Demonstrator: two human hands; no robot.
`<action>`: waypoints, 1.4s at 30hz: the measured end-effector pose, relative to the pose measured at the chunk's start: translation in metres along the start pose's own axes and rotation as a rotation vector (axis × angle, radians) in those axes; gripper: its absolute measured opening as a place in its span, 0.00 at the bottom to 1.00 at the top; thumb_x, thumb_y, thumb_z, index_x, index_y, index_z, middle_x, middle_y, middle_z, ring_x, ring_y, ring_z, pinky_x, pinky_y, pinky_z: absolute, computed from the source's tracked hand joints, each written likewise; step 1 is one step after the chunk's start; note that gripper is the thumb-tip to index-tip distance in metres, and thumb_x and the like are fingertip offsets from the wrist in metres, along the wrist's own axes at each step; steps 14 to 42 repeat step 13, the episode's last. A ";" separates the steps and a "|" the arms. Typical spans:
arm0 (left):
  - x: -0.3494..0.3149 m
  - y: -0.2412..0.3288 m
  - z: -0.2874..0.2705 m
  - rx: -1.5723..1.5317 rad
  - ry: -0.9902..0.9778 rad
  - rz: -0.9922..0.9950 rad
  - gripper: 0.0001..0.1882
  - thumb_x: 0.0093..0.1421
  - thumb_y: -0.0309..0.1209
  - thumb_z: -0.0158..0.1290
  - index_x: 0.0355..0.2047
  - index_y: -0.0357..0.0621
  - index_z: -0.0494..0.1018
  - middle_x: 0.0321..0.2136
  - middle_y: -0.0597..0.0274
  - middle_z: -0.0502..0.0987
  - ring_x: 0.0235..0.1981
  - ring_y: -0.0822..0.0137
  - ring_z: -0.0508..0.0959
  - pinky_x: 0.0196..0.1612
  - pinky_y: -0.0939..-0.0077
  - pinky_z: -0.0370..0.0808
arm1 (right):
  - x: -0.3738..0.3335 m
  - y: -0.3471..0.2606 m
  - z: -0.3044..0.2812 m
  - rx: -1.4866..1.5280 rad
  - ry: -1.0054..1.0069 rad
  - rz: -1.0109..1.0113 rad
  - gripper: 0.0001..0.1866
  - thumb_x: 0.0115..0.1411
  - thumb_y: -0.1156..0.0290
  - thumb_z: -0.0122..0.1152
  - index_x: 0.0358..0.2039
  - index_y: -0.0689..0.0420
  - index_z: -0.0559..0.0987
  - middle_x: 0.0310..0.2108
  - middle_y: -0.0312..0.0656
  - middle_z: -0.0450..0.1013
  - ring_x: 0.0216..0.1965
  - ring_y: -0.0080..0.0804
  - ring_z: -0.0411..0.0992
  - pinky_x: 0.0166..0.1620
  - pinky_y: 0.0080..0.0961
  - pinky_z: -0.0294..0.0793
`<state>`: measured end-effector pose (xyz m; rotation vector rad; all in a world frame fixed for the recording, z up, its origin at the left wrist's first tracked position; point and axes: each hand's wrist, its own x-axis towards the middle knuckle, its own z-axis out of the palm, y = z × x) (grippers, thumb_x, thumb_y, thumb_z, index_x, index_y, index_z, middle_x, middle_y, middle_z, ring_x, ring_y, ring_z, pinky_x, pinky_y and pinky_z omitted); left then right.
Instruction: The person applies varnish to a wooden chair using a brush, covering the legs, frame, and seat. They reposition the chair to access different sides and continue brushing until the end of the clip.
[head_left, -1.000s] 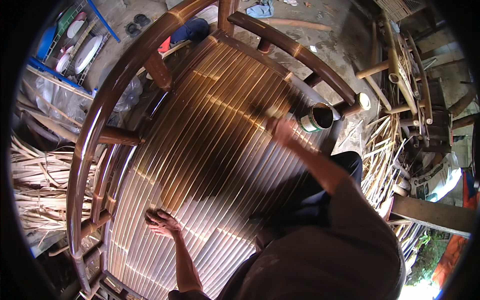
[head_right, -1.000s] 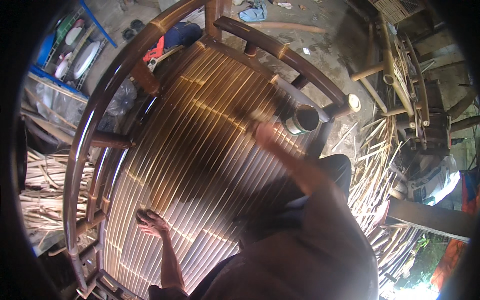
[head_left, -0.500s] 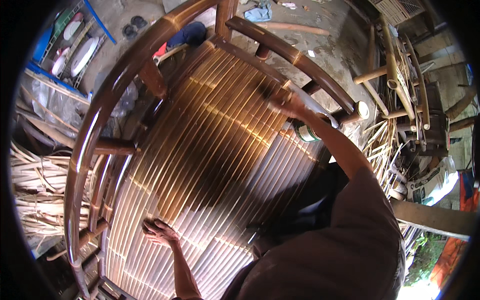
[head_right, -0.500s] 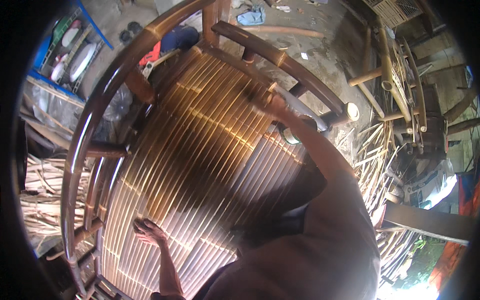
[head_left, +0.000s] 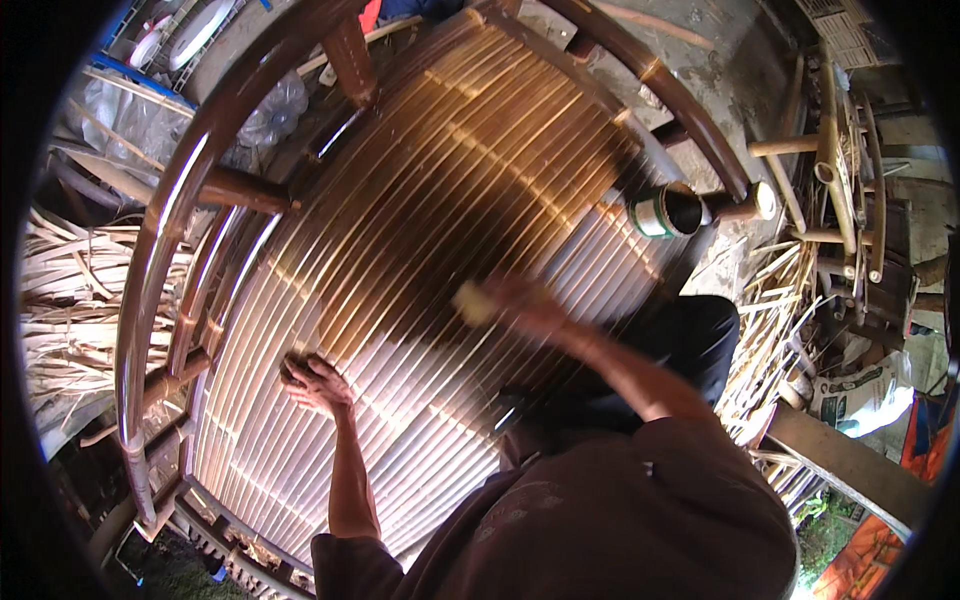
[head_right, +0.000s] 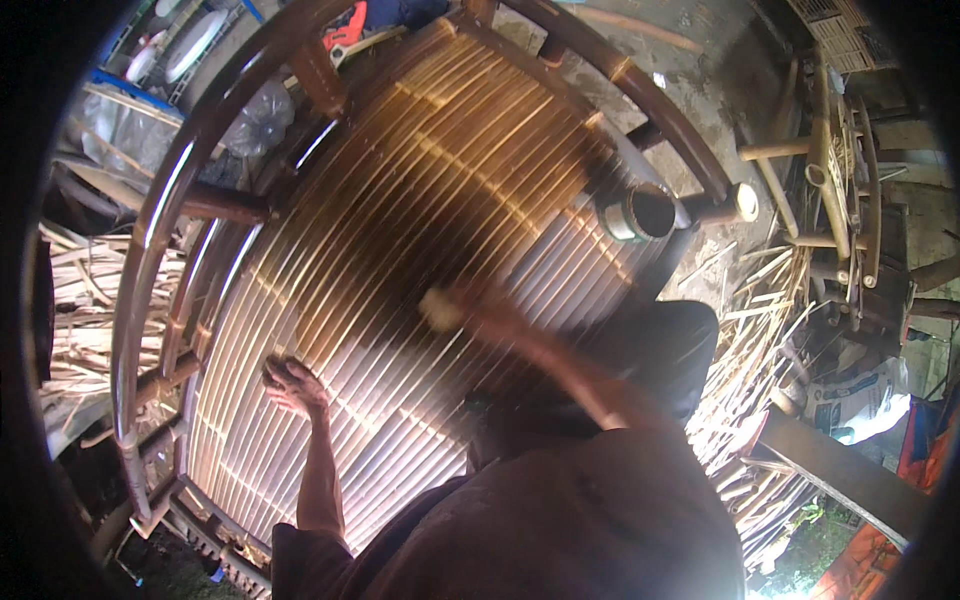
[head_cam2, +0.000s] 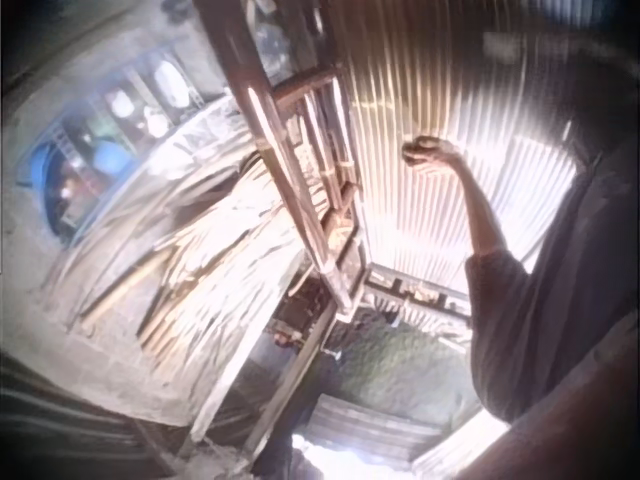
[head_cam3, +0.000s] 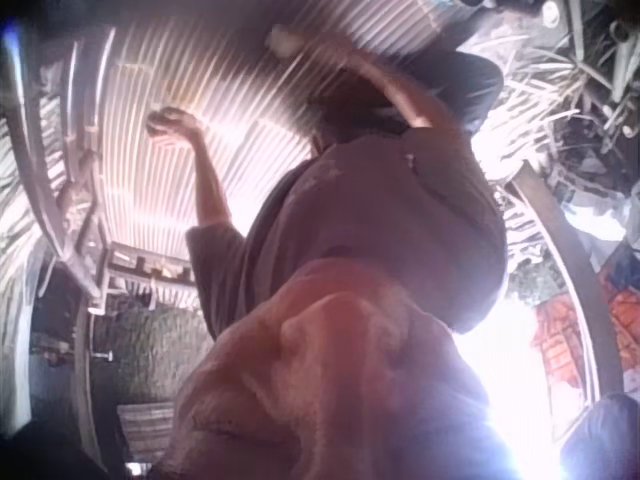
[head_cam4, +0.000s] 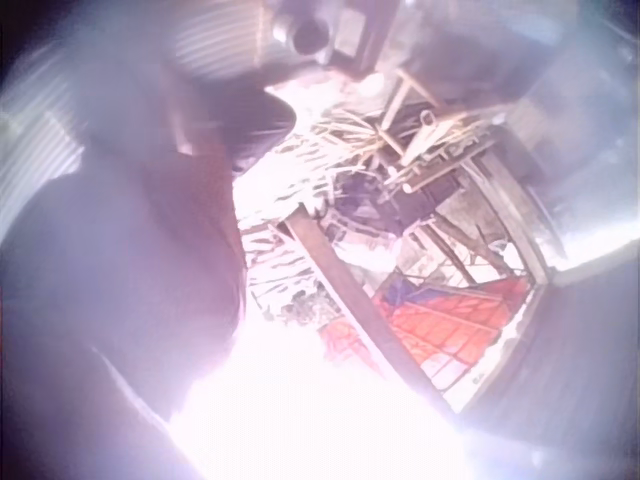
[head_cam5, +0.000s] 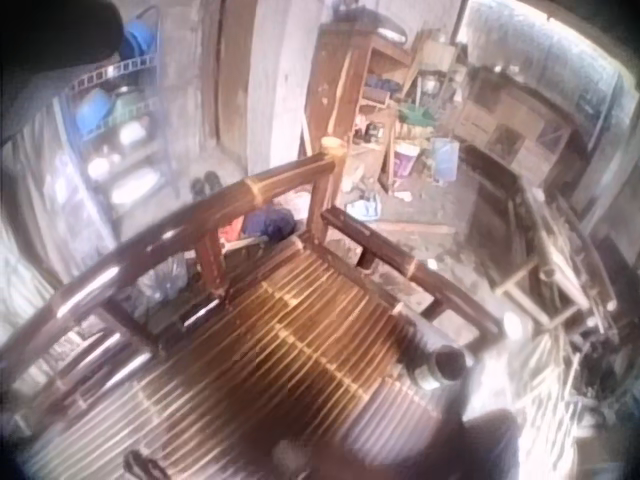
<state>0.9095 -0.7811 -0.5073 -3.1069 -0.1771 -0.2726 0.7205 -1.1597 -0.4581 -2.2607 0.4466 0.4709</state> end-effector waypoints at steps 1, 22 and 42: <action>-0.002 -0.012 0.002 0.007 -0.009 -0.040 0.34 0.65 0.58 0.30 0.64 0.52 0.53 0.57 0.44 0.58 0.54 0.46 0.63 0.52 0.46 0.63 | -0.010 -0.002 -0.062 0.894 -0.038 0.145 0.29 0.69 0.49 0.38 0.61 0.56 0.64 0.61 0.48 0.62 0.62 0.38 0.61 0.65 0.32 0.59; -0.005 0.001 -0.006 -0.044 0.107 0.042 0.31 0.65 0.56 0.34 0.63 0.55 0.56 0.58 0.49 0.59 0.55 0.50 0.63 0.53 0.48 0.62 | -0.044 0.012 0.000 1.062 0.172 -0.494 0.21 0.68 0.62 0.40 0.56 0.60 0.69 0.53 0.47 0.69 0.50 0.39 0.71 0.55 0.29 0.71; -0.005 0.001 -0.006 -0.044 0.107 0.042 0.31 0.65 0.56 0.34 0.63 0.55 0.56 0.58 0.49 0.59 0.55 0.50 0.63 0.53 0.48 0.62 | -0.044 0.012 0.000 1.062 0.172 -0.494 0.21 0.68 0.62 0.40 0.56 0.60 0.69 0.53 0.47 0.69 0.50 0.39 0.71 0.55 0.29 0.71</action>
